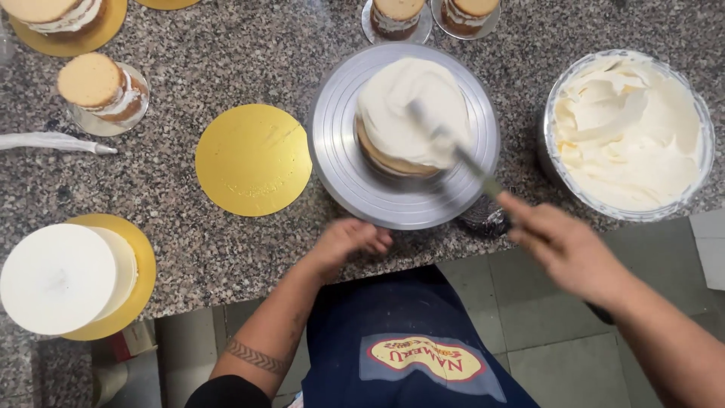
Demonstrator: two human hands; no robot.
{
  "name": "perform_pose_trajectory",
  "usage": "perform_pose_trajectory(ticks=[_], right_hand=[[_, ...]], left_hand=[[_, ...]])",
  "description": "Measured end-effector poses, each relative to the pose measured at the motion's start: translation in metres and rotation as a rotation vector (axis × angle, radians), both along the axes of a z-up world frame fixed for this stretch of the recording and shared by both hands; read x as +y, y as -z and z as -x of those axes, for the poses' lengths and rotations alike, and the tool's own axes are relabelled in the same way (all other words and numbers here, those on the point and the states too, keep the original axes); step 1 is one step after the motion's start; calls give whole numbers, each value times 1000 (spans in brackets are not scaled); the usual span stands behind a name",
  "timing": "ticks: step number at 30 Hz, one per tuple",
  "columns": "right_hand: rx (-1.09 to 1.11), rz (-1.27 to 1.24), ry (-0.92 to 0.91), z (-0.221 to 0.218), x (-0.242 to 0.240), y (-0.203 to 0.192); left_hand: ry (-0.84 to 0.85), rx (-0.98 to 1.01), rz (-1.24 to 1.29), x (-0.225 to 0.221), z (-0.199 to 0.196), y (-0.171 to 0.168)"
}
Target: Applying frosting and smoothing it on a round cake using an offset spatula and a turntable.
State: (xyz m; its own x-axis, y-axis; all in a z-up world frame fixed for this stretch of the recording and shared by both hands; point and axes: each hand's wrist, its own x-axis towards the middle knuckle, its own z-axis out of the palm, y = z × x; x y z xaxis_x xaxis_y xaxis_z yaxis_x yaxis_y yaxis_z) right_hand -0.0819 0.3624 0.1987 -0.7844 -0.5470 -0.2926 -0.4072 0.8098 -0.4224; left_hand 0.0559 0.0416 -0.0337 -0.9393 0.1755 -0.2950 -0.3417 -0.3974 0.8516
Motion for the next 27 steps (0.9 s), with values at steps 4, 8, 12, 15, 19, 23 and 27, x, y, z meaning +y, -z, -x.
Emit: perform_pose_trajectory(ticks=[4,8,12,15,19,23,27], right_hand=[[124,4,-170,-4,0,3],[166,-143,-40,-1,-1,0],[294,-390,-117,1,2,2],[204,-120,-52,12,8,8],[48,173,-179,-4,0,1],[220,-141,-78,0,0,-1],[149,-355,-68,-5,-5,1]], left_hand=[[-332,-3,-172,-15,3,-20],[-68,24,-117,2,-5,-32],[-80,3,30,-9,8,-61],[-291,27,-137,-16,10,-39],[66,65,-143,-1,-7,-41],[50,-7,-73,-10,-1,-59],[52,90,-219,1,-4,-46]])
